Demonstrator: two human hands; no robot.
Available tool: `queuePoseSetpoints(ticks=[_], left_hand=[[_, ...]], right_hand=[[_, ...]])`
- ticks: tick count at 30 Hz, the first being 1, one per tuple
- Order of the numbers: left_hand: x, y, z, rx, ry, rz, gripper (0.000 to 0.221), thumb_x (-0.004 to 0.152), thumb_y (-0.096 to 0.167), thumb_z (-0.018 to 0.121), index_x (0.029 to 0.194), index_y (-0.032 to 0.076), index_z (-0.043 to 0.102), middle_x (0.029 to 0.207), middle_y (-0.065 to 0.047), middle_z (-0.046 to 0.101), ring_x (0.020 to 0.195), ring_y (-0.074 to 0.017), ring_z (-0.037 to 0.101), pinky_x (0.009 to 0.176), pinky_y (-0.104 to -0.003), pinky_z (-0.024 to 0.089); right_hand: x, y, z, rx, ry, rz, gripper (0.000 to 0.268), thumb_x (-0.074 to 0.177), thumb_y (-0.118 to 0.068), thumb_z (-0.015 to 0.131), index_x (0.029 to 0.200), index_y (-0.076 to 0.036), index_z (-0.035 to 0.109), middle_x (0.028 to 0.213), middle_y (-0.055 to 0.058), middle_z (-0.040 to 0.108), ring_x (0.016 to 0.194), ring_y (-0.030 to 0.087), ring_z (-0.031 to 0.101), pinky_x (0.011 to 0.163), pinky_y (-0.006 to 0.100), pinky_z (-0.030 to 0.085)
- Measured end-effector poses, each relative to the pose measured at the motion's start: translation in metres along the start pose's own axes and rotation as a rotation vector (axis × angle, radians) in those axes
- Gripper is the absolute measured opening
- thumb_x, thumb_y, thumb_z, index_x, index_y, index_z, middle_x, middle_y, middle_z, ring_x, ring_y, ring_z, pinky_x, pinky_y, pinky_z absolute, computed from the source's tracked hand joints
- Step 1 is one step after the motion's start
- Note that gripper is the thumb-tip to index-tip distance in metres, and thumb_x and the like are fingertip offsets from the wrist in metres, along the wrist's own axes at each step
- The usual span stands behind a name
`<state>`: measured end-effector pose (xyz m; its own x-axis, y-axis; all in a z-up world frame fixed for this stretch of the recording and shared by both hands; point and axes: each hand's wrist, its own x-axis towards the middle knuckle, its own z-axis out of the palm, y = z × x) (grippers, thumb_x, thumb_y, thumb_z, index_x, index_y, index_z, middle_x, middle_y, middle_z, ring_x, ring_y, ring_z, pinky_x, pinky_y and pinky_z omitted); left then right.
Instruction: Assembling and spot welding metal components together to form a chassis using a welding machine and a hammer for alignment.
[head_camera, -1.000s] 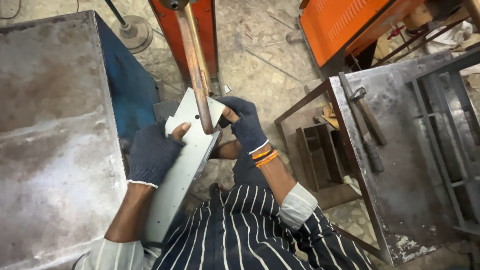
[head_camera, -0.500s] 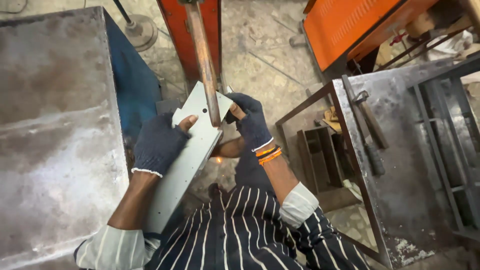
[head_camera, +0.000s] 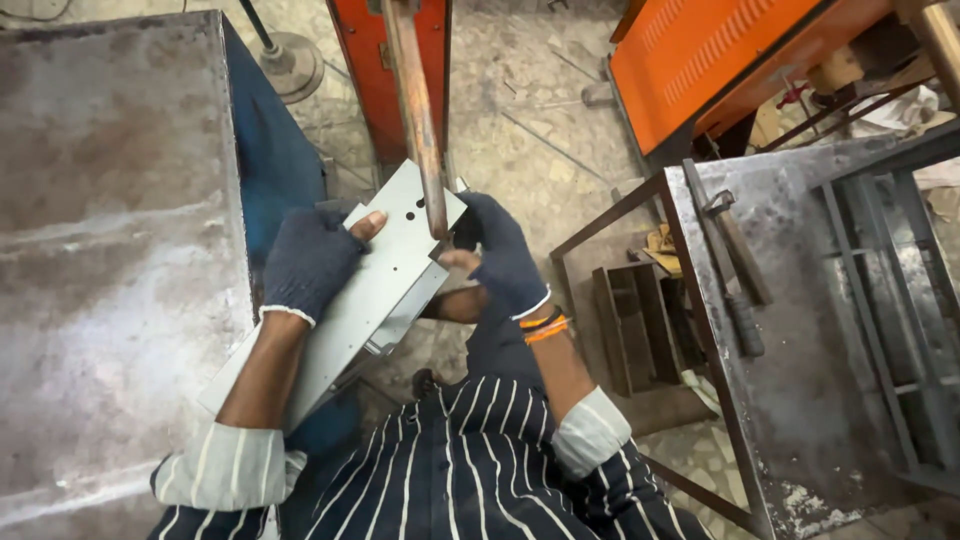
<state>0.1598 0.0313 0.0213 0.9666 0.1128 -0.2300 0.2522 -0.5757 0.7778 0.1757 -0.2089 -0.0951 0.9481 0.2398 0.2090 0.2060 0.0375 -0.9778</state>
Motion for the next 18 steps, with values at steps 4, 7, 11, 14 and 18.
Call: queuePoseSetpoints(ticks=[4, 7, 11, 14, 18], left_hand=[[0.001, -0.004, 0.004, -0.026, 0.014, 0.000, 0.046, 0.087, 0.047, 0.071, 0.105, 0.005, 0.078, 0.073, -0.015, 0.074, 0.065, -0.0210, 0.071, 0.065, -0.038, 0.053], [0.001, -0.009, 0.000, 0.026, 0.011, 0.013, 0.047, 0.087, 0.049, 0.071, 0.102, 0.005, 0.079, 0.073, -0.016, 0.074, 0.066, -0.0245, 0.072, 0.065, -0.041, 0.053], [0.004, -0.011, -0.001, 0.174, -0.023, -0.048, 0.056, 0.087, 0.057, 0.069, 0.096, 0.003, 0.080, 0.075, -0.022, 0.073, 0.070, -0.0333, 0.073, 0.069, -0.044, 0.053], [0.001, -0.016, -0.004, 0.213, -0.033, -0.068, 0.059, 0.087, 0.060, 0.068, 0.093, 0.002, 0.080, 0.075, -0.024, 0.073, 0.073, -0.0363, 0.073, 0.071, -0.045, 0.053], [0.000, -0.006, -0.012, 0.167, -0.037, -0.005, 0.056, 0.086, 0.057, 0.068, 0.094, 0.004, 0.080, 0.074, -0.021, 0.074, 0.071, -0.0357, 0.074, 0.070, -0.045, 0.053]], right_hand=[[-0.001, -0.006, 0.014, -0.241, 0.139, -0.049, 0.080, 0.065, -0.014, 0.094, 0.135, -0.002, 0.059, 0.097, 0.007, 0.064, 0.085, 0.015, 0.061, 0.077, 0.032, 0.053], [-0.003, -0.005, 0.018, -0.373, 0.182, -0.185, 0.076, 0.068, -0.017, 0.095, 0.133, -0.002, 0.060, 0.106, 0.010, 0.067, 0.095, 0.020, 0.066, 0.085, 0.034, 0.055], [-0.005, -0.022, 0.025, -0.537, 0.207, -0.274, 0.071, 0.066, -0.021, 0.094, 0.127, -0.004, 0.062, 0.110, 0.013, 0.066, 0.095, 0.025, 0.066, 0.085, 0.037, 0.054], [-0.011, -0.031, 0.027, -0.706, 0.215, -0.439, 0.065, 0.071, -0.022, 0.091, 0.126, -0.006, 0.061, 0.114, 0.014, 0.065, 0.105, 0.030, 0.064, 0.092, 0.040, 0.052], [-0.018, -0.058, 0.024, -0.411, 0.149, -0.209, 0.064, 0.082, -0.018, 0.084, 0.138, -0.003, 0.058, 0.122, 0.015, 0.064, 0.113, 0.029, 0.066, 0.099, 0.039, 0.054]])
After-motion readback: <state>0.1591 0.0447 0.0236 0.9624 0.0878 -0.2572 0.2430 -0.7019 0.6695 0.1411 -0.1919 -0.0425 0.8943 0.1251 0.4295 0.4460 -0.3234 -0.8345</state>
